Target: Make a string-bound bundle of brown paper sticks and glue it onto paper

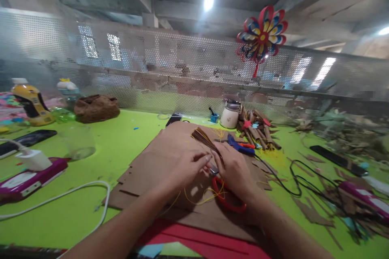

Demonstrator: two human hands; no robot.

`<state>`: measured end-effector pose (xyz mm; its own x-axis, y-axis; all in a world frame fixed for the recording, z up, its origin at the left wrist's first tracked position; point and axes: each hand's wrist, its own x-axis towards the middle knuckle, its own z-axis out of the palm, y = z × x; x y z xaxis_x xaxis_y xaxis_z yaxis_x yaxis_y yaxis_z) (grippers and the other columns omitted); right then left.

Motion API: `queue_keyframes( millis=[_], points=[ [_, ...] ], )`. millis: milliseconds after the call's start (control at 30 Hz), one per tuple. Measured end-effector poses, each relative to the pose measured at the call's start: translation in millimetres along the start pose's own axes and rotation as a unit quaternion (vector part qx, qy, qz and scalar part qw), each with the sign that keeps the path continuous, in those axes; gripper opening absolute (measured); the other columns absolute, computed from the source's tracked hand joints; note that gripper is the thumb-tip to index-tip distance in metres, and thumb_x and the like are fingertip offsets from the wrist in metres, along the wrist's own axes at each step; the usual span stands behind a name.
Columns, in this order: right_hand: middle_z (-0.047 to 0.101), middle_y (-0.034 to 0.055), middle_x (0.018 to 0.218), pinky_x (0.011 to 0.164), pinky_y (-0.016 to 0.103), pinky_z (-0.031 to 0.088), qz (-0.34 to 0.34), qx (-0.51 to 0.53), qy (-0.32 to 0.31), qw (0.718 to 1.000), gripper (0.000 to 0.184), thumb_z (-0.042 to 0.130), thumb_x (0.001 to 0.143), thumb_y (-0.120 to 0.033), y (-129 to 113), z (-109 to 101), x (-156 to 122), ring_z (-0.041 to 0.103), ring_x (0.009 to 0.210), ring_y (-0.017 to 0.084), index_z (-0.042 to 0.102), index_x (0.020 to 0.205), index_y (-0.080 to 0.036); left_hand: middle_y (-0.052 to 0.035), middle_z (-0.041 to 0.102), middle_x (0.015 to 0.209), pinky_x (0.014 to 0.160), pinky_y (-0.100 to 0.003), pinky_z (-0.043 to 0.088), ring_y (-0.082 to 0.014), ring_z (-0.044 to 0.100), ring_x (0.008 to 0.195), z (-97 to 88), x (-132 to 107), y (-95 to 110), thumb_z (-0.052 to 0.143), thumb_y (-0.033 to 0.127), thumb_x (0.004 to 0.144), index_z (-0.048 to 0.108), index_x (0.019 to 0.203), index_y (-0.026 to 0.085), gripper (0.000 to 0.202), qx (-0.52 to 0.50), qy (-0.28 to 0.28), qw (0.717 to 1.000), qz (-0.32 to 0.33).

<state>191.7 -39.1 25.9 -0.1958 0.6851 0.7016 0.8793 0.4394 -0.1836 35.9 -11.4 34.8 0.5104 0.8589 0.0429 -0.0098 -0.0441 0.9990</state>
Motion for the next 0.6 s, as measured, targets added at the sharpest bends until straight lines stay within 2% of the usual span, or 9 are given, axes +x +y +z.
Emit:
queue_keyframes(
  millis=[100,200,300,400,467,533,600],
  points=[
    [0.062,0.0106,0.103,0.082,0.033,0.047,-0.019,0.016,0.004,1.0,0.026,0.041,0.093,-0.021,-8,1,-3,0.058,0.094,0.021,0.054,0.115,-0.015,-0.0062,0.063,0.077,0.06,-0.023,0.041,-0.0127,0.056,0.068,-2.1,2,-1,0.066,0.039,0.071,0.066,0.081,0.014,0.027,-0.099,0.022,0.995,-0.006],
    [0.062,0.0099,0.102,0.08,0.033,0.047,-0.009,0.01,0.013,1.0,0.026,0.039,0.094,-0.021,-13,3,-5,0.058,0.091,0.021,0.054,0.115,-0.016,-0.0067,0.062,0.083,0.063,-0.023,0.042,-0.0139,0.057,0.075,-1.7,2,-1,0.065,0.034,0.071,0.065,0.081,0.015,0.022,-0.167,0.046,0.985,0.004],
    [0.061,0.0115,0.1,0.078,0.035,0.047,0.018,-0.024,0.024,0.999,0.028,0.039,0.093,-0.024,-14,5,-7,0.058,0.089,0.023,0.054,0.116,-0.014,-0.0015,0.057,0.068,0.055,-0.021,0.036,-0.0104,0.051,0.062,-1.9,1,-1,0.062,0.031,0.072,0.061,0.069,0.016,0.016,-0.119,0.131,0.984,0.004],
    [0.061,0.0122,0.099,0.079,0.036,0.047,0.028,-0.021,0.02,0.999,0.028,0.04,0.093,-0.023,-11,7,-7,0.058,0.09,0.024,0.055,0.114,-0.013,0.0014,0.048,0.053,0.05,-0.023,0.032,-0.0092,0.042,0.05,-6.9,-5,6,0.055,0.034,0.076,0.054,0.055,0.016,0.027,-0.041,0.15,0.988,0.007],
    [0.06,0.0116,0.1,0.08,0.036,0.047,0.024,0.004,0.009,1.0,0.028,0.041,0.092,-0.022,-7,6,-6,0.057,0.091,0.023,0.054,0.116,-0.014,0.0019,0.045,0.049,0.05,-0.024,0.031,-0.0094,0.04,0.049,-13.8,-10,17,0.053,0.031,0.077,0.051,0.05,0.017,0.031,0.021,0.177,0.981,0.071],
    [0.06,0.0105,0.101,0.08,0.034,0.048,0.008,0.039,-0.021,0.999,0.028,0.044,0.091,-0.019,-1,5,-3,0.056,0.091,0.021,0.054,0.118,-0.017,0.0017,0.049,0.053,0.055,-0.024,0.034,-0.0096,0.043,0.053,-23.1,-13,30,0.053,0.03,0.078,0.053,0.053,0.017,0.029,0.05,0.239,0.957,0.157],
    [0.059,0.0091,0.101,0.079,0.033,0.048,-0.027,0.076,-0.073,0.994,0.028,0.046,0.09,-0.016,7,2,0,0.055,0.091,0.02,0.056,0.116,-0.019,0.0017,0.052,0.054,0.057,-0.024,0.036,-0.0101,0.045,0.053,-33.4,-10,41,0.056,0.03,0.076,0.056,0.057,0.017,0.023,0.037,0.297,0.925,0.232]
  ],
)
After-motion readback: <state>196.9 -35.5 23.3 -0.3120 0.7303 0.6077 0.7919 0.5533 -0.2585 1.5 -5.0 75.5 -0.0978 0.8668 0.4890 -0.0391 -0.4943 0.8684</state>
